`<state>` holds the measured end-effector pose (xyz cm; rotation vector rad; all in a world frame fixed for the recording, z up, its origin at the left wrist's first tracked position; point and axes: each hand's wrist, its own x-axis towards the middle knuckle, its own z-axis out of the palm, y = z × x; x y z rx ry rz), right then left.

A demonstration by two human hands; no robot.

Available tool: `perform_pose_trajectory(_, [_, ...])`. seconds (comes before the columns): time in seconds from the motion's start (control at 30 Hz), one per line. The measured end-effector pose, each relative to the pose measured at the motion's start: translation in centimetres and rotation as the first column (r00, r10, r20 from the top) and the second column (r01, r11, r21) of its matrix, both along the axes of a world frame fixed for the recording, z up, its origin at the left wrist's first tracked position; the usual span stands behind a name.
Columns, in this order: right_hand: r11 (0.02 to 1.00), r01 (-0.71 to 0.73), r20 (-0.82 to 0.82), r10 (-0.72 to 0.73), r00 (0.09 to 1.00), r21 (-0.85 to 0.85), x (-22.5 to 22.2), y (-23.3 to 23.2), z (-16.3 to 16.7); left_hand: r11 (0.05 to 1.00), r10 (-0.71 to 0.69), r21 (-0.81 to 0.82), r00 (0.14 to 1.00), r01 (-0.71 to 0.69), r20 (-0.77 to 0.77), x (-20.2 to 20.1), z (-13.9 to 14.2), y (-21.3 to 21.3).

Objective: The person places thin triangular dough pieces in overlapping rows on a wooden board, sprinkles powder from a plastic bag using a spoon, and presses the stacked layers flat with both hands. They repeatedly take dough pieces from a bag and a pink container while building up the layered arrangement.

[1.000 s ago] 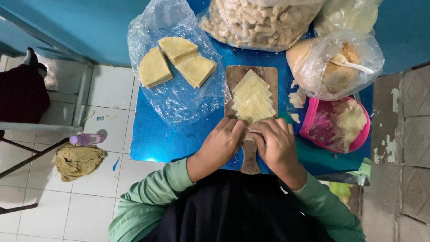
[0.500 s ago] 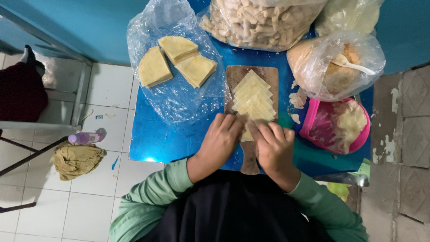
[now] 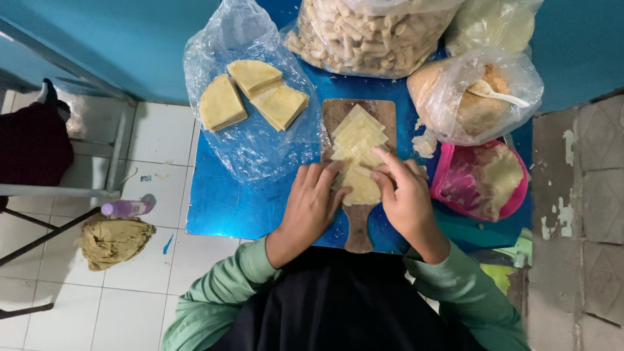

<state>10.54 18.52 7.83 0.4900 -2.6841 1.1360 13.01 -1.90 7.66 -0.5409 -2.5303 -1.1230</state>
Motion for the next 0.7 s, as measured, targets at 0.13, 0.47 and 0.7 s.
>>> perform_pose_trajectory(0.13, [0.938, 0.005, 0.364, 0.129, 0.923, -0.346, 1.2, 1.0, -0.1, 0.968, -0.16, 0.188, 0.985, 0.168, -0.06, -0.3, 0.4, 0.0])
perform_pose_trajectory(0.47, [0.982, -0.07, 0.057, 0.081, 0.995, -0.174, 3.4, 1.5, 1.0, 0.96, -0.273, 0.074, 0.962, 0.271, 0.018, -0.6, 2.7, 0.6])
perform_pose_trajectory(0.7, [0.994, 0.009, 0.024, -0.006, 1.0, -0.112, 4.8, 4.3, 3.4, 0.985, -0.166, 0.003, 0.951, 0.173, -0.26, -3.9, 7.9, -0.8])
